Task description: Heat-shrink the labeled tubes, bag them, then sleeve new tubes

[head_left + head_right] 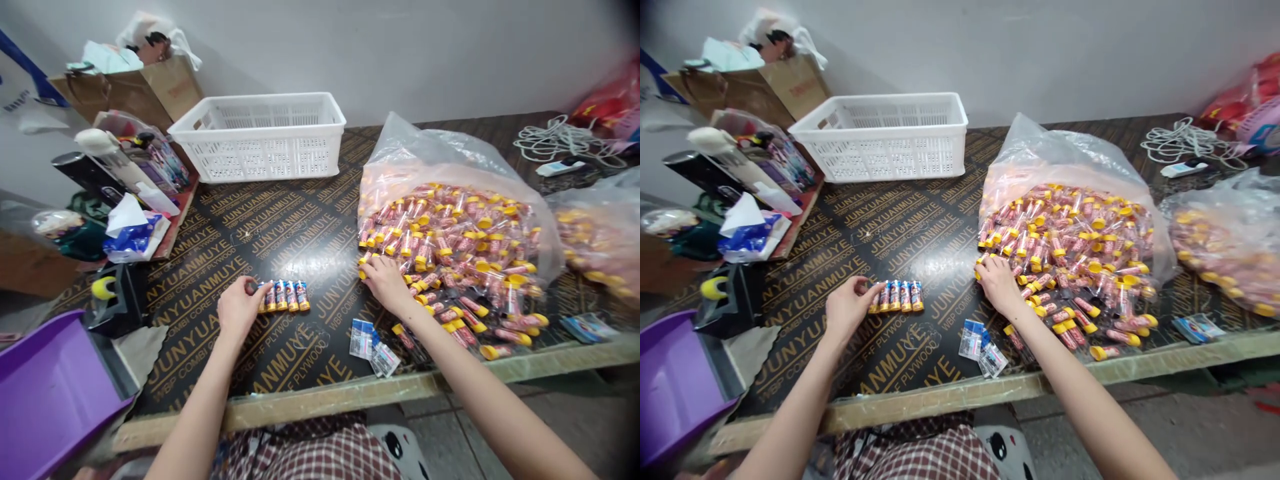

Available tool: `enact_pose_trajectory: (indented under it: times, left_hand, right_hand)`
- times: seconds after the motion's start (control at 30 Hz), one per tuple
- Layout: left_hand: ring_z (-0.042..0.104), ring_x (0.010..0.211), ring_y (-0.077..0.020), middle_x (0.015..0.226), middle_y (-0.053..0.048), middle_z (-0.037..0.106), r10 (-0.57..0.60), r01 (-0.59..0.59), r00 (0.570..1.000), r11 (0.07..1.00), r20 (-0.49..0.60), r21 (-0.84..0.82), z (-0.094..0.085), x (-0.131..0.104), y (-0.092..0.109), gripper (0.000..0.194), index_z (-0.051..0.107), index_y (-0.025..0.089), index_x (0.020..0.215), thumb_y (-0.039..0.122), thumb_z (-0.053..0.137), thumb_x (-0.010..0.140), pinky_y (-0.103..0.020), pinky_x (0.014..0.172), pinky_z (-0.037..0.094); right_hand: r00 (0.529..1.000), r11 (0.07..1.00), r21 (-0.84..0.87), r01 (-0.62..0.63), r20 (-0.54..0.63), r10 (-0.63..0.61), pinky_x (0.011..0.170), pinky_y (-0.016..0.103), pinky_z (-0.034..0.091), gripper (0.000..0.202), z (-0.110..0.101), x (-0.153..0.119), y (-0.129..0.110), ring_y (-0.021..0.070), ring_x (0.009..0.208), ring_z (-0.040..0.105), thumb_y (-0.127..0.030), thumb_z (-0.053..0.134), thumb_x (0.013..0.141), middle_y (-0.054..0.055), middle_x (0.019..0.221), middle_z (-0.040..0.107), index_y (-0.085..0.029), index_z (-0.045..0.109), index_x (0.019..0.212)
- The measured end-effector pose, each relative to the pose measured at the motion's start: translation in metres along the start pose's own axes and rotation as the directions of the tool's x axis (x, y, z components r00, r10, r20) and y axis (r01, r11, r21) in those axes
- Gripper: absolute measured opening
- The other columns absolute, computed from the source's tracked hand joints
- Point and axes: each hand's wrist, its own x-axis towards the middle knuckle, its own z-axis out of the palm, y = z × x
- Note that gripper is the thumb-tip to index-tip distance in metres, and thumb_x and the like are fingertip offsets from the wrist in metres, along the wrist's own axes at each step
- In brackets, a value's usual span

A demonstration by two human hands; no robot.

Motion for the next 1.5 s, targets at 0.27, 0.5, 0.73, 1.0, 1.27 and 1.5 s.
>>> enact_pose_trajectory:
  times: [0.27, 0.5, 0.73, 1.0, 1.27, 1.5]
  left_hand:
    - [0.054, 0.088, -0.0214, 0.091, -0.006, 0.061, 0.54, -0.443, 0.694, 0.841, 0.476, -0.31, 0.069, -0.076, 0.098, 0.025, 0.067, 0.021, 0.097, 0.028, 0.068, 0.073, -0.03, 0.077, 0.04]
    - [0.055, 0.068, -0.0178, 0.067, -0.002, 0.061, 0.434, -0.341, 0.696, 0.901, 0.572, -0.269, 0.069, -0.079, 0.085, 0.008, 0.064, 0.019, 0.066, 0.023, 0.066, 0.072, -0.026, 0.063, 0.035]
    - [0.056, 0.07, -0.018, 0.073, -0.004, 0.063, 0.391, -0.385, 0.781, 0.915, 0.487, -0.117, 0.048, -0.095, 0.058, 0.008, 0.061, 0.02, 0.075, 0.018, 0.054, 0.079, -0.027, 0.065, 0.036]
    - [0.054, 0.062, -0.013, 0.063, 0.001, 0.056, 0.252, -0.017, 0.895, 0.844, 0.369, -0.536, 0.048, -0.095, 0.058, 0.012, 0.049, 0.018, 0.065, 0.021, 0.059, 0.072, -0.024, 0.061, 0.041]
    - [0.059, 0.056, -0.0084, 0.066, 0.001, 0.065, -0.075, 0.62, 0.782, 0.195, 0.619, -0.76, 0.04, -0.076, 0.065, 0.043, 0.058, 0.013, 0.084, 0.017, 0.079, 0.047, -0.02, 0.058, 0.048]
    - [0.058, 0.054, -0.0083, 0.064, -0.002, 0.066, -0.153, 0.636, 0.77, 0.112, 0.619, -0.763, 0.039, -0.074, 0.066, 0.035, 0.064, 0.011, 0.068, 0.033, 0.083, 0.048, -0.019, 0.054, 0.048]
  right_hand:
    - [0.914, 0.769, 0.609, -0.193, -0.175, 0.367, 0.076, 0.033, 0.047, 0.032, -0.029, -0.037, -0.036, 0.018, 0.084, 0.057, -0.025, 0.051, 0.085, 0.006, 0.101, 0.059, -0.021, 0.052, 0.117]
    - [0.834, 0.577, 0.74, -0.346, -0.039, 0.55, 0.076, 0.033, 0.048, 0.019, -0.04, -0.083, -0.044, 0.0186, 0.085, 0.058, -0.03, 0.054, 0.084, 0.007, 0.1, 0.06, -0.021, 0.06, 0.099]
    - [0.804, 0.311, 0.886, -0.344, 0.107, 0.585, 0.078, 0.033, 0.053, 0.024, -0.026, -0.1, -0.066, 0.0191, 0.09, 0.061, -0.033, 0.057, 0.083, 0.007, 0.101, 0.062, -0.022, 0.059, 0.104]
    - [0.854, 0.465, 0.835, -0.293, 0.009, 0.521, 0.074, 0.031, 0.052, 0.023, -0.034, -0.096, -0.084, 0.019, 0.093, 0.058, -0.028, 0.056, 0.084, 0.008, 0.106, 0.06, -0.024, 0.065, 0.106]
    - [0.842, 0.448, 0.853, -0.267, -0.019, 0.539, 0.077, 0.031, 0.054, 0.025, -0.037, -0.103, -0.101, 0.0183, 0.095, 0.058, -0.023, 0.057, 0.084, 0.007, 0.109, 0.057, -0.026, 0.065, 0.108]
    - [0.848, 0.496, 0.829, -0.257, -0.052, 0.528, 0.08, 0.036, 0.053, 0.028, -0.03, -0.104, -0.107, 0.0209, 0.1, 0.056, -0.022, 0.055, 0.085, 0.009, 0.112, 0.056, -0.026, 0.063, 0.112]
